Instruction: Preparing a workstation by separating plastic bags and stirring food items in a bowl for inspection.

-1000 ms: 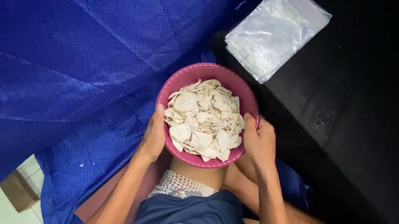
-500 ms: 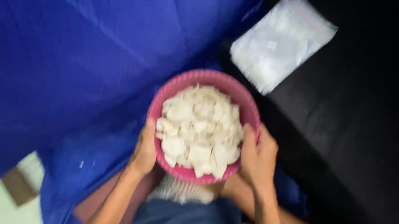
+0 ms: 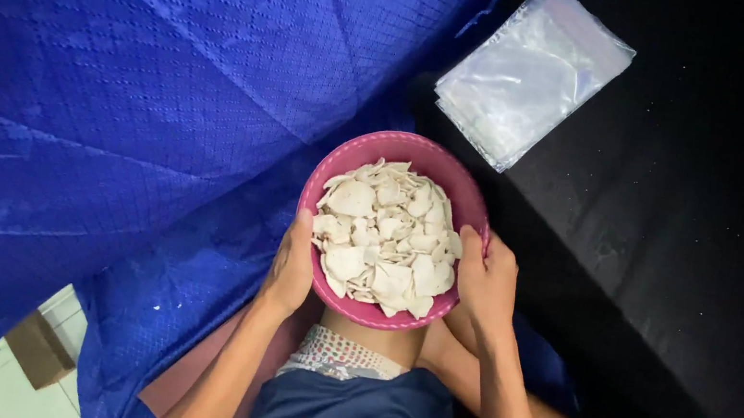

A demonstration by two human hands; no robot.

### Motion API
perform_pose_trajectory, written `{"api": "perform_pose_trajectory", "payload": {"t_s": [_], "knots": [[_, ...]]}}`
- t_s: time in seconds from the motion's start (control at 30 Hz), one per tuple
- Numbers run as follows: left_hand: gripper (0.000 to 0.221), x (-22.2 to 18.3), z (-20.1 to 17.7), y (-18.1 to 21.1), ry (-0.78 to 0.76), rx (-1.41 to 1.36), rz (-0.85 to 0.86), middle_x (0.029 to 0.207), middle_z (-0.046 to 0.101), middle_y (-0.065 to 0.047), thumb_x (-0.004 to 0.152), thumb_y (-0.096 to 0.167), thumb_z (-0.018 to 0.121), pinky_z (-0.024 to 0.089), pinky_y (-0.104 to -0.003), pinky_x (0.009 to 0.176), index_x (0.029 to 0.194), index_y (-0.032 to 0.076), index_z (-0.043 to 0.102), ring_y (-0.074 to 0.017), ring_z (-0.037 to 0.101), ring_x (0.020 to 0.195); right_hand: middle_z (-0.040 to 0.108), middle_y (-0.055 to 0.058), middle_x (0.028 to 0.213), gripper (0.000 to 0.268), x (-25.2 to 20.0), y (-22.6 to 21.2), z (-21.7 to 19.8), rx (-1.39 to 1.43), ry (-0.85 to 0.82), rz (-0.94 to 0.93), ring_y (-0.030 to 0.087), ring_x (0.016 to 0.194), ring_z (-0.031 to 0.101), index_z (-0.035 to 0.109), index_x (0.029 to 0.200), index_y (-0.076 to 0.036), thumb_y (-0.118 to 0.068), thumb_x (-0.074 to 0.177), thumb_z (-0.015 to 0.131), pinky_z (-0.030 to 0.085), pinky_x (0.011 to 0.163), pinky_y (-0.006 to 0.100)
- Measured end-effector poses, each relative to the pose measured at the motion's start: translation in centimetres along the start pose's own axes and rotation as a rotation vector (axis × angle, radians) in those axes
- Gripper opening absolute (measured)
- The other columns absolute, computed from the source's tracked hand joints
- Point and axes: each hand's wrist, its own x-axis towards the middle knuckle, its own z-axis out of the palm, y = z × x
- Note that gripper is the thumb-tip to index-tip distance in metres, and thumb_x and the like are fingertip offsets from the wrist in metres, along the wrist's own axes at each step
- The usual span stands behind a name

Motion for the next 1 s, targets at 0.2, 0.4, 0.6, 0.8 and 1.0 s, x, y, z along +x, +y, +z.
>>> {"api": "perform_pose_trajectory", "payload": {"t_s": [0.2, 0.4, 0.6, 0.8, 1.0], "knots": [[0.058, -0.8, -0.3, 2.6, -0.011, 0.017, -0.027, 0.162, 0.031, -0.025, 0.110, 0.030, 0.024, 0.009, -0.047, 0.129, 0.154, -0.005, 0.037, -0.0336, 0.023, 0.153, 0.060, 0.007, 0.063, 0.032, -0.3, -0.6, -0.5, 0.051, -0.035, -0.047, 0.021, 0.067, 0.057, 0.065, 0.074, -0.010, -0.027, 0.100, 0.059, 0.047, 0.065, 0.037], [0.058, -0.9, -1.2, 7.8, 0.003, -0.052, 0.070, 0.157, 0.028, -0.038, 0.110, 0.026, 0.025, 0.011, -0.052, 0.128, 0.150, -0.016, 0.034, -0.0419, 0.020, 0.151, 0.061, 0.007, 0.072, 0.025, -1.0, -1.6, -0.5, 0.062, -0.066, -0.040, 0.019, 0.077, 0.058, 0.070, 0.087, -0.005, -0.023, 0.099, 0.059, 0.048, 0.071, 0.037], [0.058, -1.7, -2.0, 8.4, -0.026, 0.008, -0.017, 0.162, 0.032, -0.025, 0.109, 0.031, 0.023, 0.014, -0.047, 0.127, 0.154, -0.004, 0.038, -0.0333, 0.025, 0.152, 0.069, 0.012, 0.077, 0.027, -3.3, -3.3, -0.9, 0.092, -0.090, 0.022, 0.023, 0.082, 0.065, 0.075, 0.097, -0.004, -0.025, 0.099, 0.057, 0.052, 0.076, 0.040], [0.059, -1.8, -1.8, 9.1, -0.041, -0.008, -0.030, 0.162, 0.030, -0.026, 0.110, 0.031, 0.023, 0.014, -0.048, 0.127, 0.154, -0.005, 0.036, -0.0333, 0.025, 0.152, 0.071, 0.016, 0.080, 0.028, -2.4, -1.7, -0.9, 0.091, -0.079, 0.032, 0.026, 0.081, 0.065, 0.076, 0.098, -0.001, -0.021, 0.100, 0.058, 0.053, 0.077, 0.043], [0.058, -2.0, -1.8, 8.0, -0.059, -0.030, -0.007, 0.162, 0.031, -0.025, 0.110, 0.030, 0.022, 0.013, -0.047, 0.127, 0.154, -0.005, 0.037, -0.0322, 0.024, 0.152, 0.072, 0.017, 0.080, 0.026, -2.6, -1.7, -1.3, 0.114, -0.103, 0.041, 0.024, 0.081, 0.066, 0.076, 0.099, -0.002, -0.022, 0.100, 0.059, 0.054, 0.074, 0.042]]}}
